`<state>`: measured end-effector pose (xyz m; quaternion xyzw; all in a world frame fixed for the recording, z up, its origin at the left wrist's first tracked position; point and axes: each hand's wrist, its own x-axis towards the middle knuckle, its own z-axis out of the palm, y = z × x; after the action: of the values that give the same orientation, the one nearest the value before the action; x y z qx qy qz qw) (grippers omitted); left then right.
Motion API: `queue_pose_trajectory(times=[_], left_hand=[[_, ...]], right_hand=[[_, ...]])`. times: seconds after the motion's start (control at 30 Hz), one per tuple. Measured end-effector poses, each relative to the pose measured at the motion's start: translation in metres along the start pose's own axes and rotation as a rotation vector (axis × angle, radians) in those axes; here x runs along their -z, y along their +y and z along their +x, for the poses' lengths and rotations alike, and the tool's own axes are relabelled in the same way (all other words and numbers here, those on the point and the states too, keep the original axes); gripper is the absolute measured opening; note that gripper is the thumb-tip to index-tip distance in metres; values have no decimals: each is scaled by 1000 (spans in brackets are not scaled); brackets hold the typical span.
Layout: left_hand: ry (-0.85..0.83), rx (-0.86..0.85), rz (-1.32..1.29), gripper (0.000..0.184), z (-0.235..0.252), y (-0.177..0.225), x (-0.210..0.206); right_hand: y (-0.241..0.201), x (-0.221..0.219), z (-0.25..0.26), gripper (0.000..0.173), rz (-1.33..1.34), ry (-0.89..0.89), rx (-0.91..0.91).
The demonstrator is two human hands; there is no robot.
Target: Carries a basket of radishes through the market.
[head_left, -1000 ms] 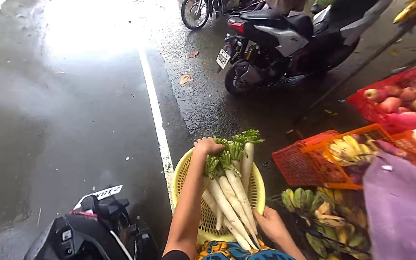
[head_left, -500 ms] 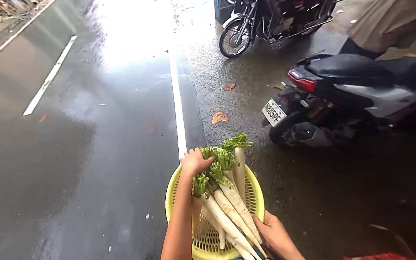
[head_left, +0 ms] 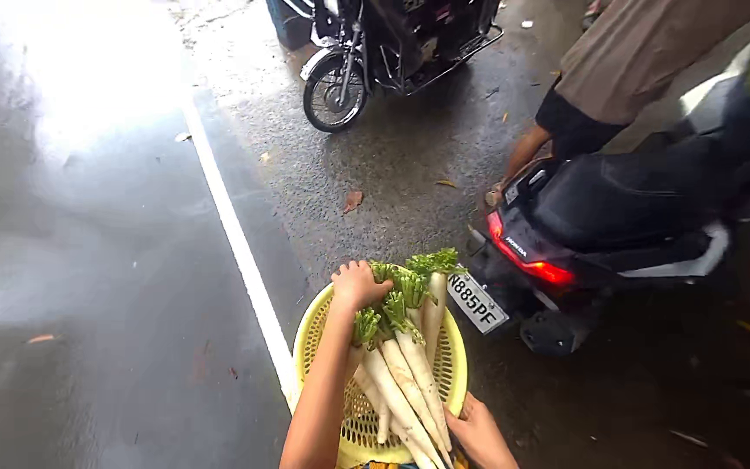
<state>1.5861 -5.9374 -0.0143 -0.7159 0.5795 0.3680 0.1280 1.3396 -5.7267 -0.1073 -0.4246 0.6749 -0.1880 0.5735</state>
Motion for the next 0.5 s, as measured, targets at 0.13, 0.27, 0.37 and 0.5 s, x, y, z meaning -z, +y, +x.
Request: queue_pose_trajectory(times=[0.13,0.27,0.37,0.5], left_hand=[[-83,-109,144,84,170,76,92],[-49,-128,123,87,318,146,211],[-67,-144,120,89,396,195,303],[-88,-194,43,90,518,258,404]], right_hand=[[-85,10,134,31,133,157,-28],[-199,68,290,31,121,228,9],[-288,119,374,33,96,232,6],[-389,189,497,37,21,241,-5]])
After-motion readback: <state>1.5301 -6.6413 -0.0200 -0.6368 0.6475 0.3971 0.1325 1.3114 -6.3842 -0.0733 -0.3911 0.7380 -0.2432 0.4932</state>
